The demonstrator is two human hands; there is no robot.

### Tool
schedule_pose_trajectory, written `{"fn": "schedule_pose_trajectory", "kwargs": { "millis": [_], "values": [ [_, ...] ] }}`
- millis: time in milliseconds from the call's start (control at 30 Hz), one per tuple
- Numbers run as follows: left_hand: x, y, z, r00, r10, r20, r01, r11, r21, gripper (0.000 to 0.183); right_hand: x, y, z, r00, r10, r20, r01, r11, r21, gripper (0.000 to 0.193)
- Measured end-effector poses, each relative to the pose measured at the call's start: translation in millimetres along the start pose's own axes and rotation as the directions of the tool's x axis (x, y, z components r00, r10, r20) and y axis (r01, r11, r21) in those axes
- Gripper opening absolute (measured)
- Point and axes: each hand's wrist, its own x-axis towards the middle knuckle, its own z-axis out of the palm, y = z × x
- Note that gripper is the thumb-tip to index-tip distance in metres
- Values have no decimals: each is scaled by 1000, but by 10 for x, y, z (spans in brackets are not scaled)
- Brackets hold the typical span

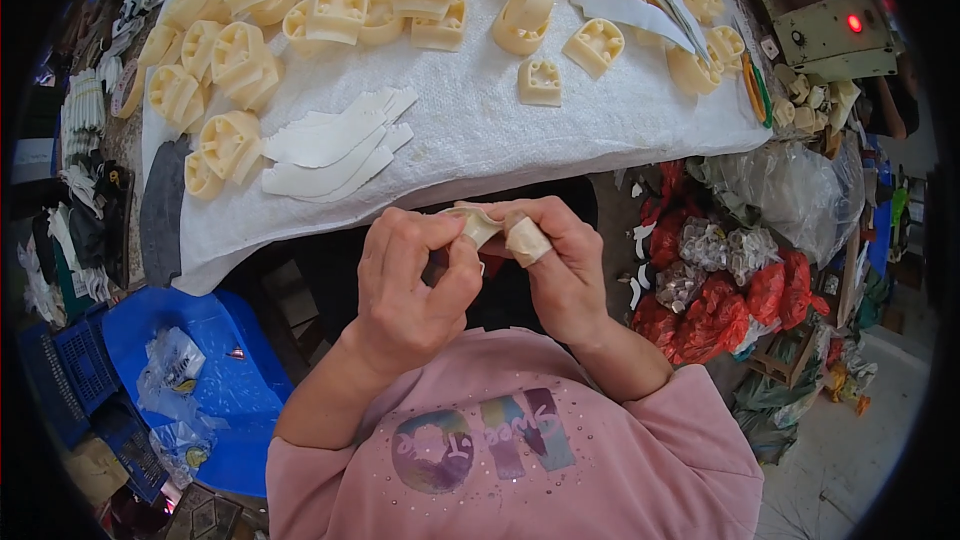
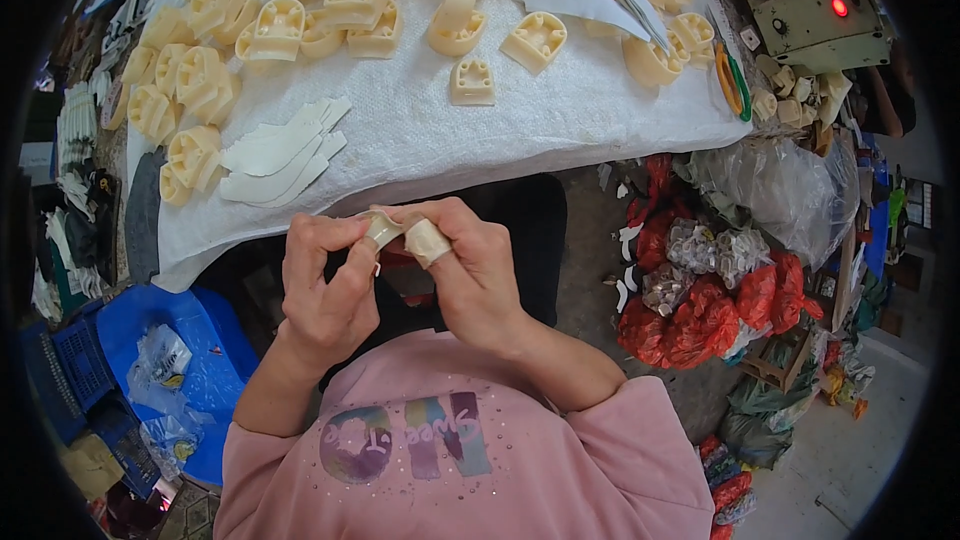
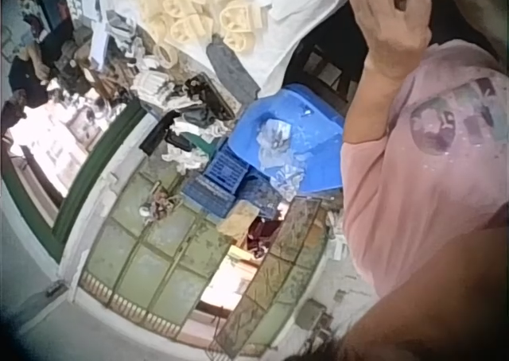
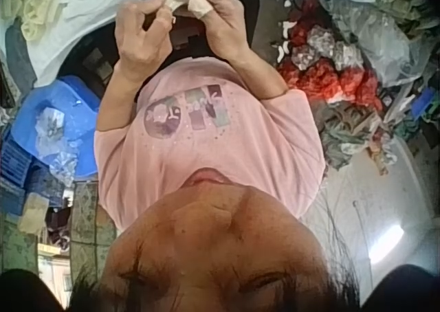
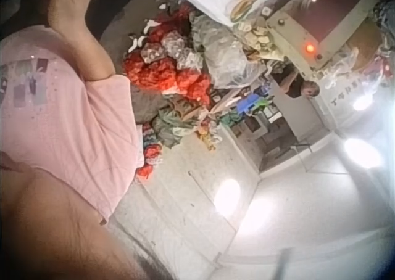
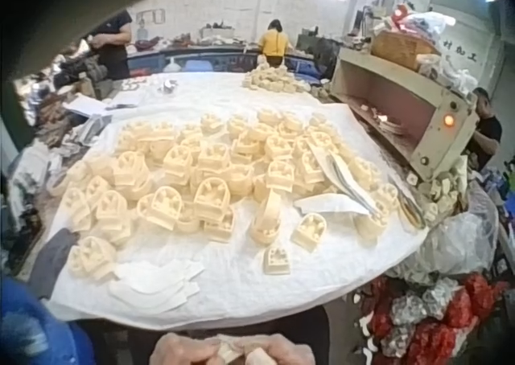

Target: Manually assembling and preparing rubber or plastic shoe component molds and inserts.

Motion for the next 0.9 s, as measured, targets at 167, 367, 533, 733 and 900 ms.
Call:
{"fn": "schedule_pose_trajectory", "kwargs": {
  "millis": [167,367,533,733,900],
  "values": [
    [5,-11,15,985,-31,167,15,995,99,23,133,-57,-25,985,-61,159,144,800,-583,23],
    [-100,-52,28,958,-286,-6,245,833,-496,23,320,10,-336,984,71,161,-73,997,10,38],
    [-41,-45,-13,997,-60,40,72,888,-454,20,378,-52,-355,859,259,441,-271,962,-35,46],
    [-71,-38,-13,982,-138,129,178,906,-384,19,336,57,-319,911,200,361,-143,973,-179,35],
    [-60,39,56,932,-361,42,318,753,-577,14,324,81,-279,962,92,259,-60,990,-128,39]
  ]
}}
